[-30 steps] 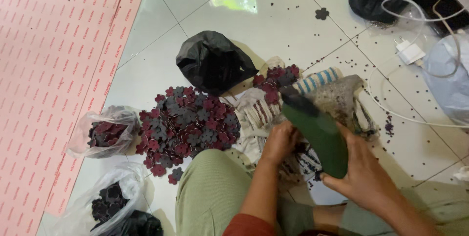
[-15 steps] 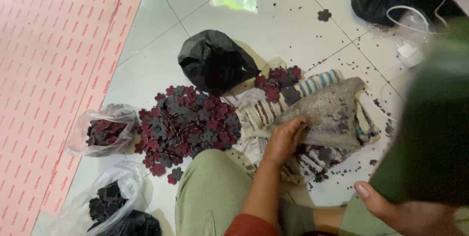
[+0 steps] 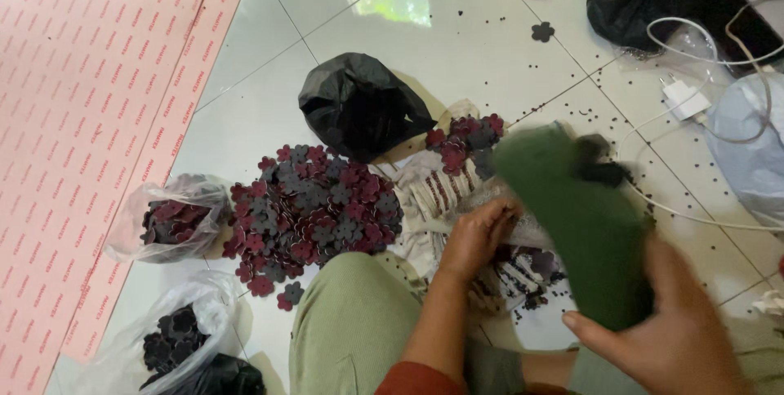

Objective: The person sits on the floor holding a green shoe upper on a last. They pick up flower-shaped fabric cutouts one at a time, apply glue to them with a small applicator, and press the flowers onto the surface of the shoe upper, building up a decorative layer of flowers.

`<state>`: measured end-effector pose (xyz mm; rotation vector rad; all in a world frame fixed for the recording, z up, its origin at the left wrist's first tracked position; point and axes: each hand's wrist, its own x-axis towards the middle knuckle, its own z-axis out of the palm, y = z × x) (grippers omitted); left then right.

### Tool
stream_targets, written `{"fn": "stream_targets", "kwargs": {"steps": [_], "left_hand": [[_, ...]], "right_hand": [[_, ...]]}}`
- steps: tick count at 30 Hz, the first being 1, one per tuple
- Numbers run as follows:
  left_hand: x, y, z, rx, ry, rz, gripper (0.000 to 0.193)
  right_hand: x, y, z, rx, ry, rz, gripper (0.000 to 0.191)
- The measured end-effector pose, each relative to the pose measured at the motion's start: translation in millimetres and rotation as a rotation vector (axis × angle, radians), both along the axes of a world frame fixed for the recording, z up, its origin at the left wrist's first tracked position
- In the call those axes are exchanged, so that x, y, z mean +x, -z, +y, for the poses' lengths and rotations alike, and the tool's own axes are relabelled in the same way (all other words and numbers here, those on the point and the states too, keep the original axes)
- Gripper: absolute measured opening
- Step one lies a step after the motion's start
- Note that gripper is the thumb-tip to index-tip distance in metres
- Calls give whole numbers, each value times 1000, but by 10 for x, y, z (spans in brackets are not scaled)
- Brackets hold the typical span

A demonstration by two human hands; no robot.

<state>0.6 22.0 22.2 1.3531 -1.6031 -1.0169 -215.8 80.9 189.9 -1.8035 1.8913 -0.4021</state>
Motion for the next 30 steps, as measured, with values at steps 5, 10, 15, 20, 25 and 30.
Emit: {"fn": "stream_targets", "kwargs": {"steps": [5,10,15,20,25,30], "left_hand": [[-15,-94,5,-5,13,60,16],[11,8,-16,-11,-8,-15,19],[0,88,-23,55,-62,38,17],[-4,35,-73,234,-105,3,19],[-1,-98,-74,147,-142,171,15],[2,-160,-98,227,-138,264,32]], "right_hand": [[146,-84,-16,-116,-124,-185,68],[161,487,-137,-30,-169,23,109],[62,621,62,55,-1,46,119],[81,577,151,253,70,85,126],[59,597,178,204,30,155,124],[38,629,176,150,-14,156,122]]}}
